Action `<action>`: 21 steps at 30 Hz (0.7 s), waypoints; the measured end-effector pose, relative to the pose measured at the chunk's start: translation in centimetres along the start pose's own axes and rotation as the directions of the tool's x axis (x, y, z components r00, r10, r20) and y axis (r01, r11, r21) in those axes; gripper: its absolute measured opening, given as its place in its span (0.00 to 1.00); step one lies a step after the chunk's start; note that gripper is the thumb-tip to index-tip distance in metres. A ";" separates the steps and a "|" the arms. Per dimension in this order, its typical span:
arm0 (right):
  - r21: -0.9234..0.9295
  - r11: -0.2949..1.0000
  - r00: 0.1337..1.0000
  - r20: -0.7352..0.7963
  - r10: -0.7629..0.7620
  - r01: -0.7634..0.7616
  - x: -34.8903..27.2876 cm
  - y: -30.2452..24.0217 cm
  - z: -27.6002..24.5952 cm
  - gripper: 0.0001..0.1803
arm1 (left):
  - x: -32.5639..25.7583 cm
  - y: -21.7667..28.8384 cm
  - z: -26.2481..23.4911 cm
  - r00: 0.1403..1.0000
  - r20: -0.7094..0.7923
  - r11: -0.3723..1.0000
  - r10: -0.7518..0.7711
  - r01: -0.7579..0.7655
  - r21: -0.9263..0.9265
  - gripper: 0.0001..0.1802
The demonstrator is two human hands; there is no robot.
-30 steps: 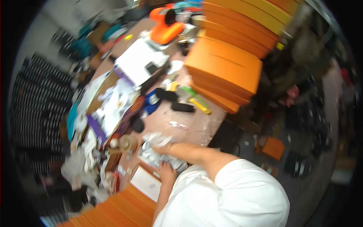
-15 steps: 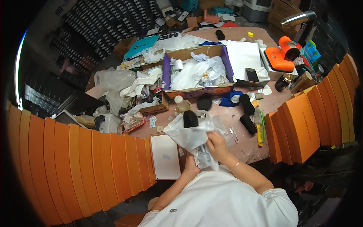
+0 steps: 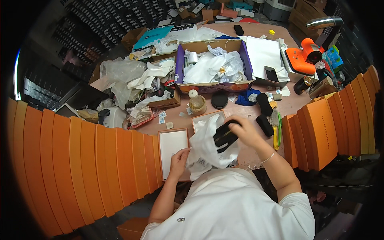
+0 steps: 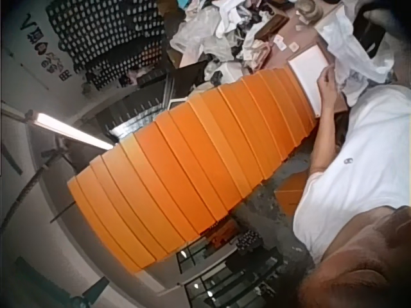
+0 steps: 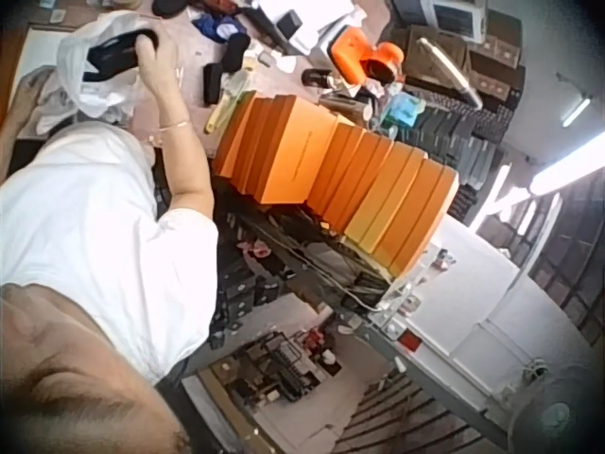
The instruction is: Inspect quality of shoes and pack them into boxes with protective tissue and bags.
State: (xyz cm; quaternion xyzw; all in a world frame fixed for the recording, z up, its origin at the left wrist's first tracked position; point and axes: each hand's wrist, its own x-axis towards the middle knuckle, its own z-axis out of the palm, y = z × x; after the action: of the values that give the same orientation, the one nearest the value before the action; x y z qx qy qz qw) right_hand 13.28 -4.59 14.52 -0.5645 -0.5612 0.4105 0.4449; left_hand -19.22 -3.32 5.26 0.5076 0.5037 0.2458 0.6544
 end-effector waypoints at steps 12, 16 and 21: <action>0.257 0.965 0.934 -0.353 0.050 0.045 -2.4 2.2 -1.9 0.12 | 2.9 1.8 2.9 0.988 -0.092 0.874 0.121 -0.151 -0.462 0.17; 0.385 0.921 0.882 -0.452 0.135 0.056 -4.1 2.7 -7.8 0.12 | 2.2 3.4 -3.3 0.777 -0.628 0.785 0.043 -0.415 -0.460 0.09; 0.160 0.987 0.889 -0.449 0.088 -0.017 -4.7 4.0 -9.6 0.12 | -0.6 5.1 -6.1 0.730 -0.102 0.543 0.676 -0.400 0.738 0.14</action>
State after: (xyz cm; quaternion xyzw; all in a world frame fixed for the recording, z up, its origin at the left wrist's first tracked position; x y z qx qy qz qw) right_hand 23.44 -9.61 13.07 -0.6243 -0.3932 0.3202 0.5943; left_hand -24.05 0.58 10.31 0.7822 0.4862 0.3317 0.2045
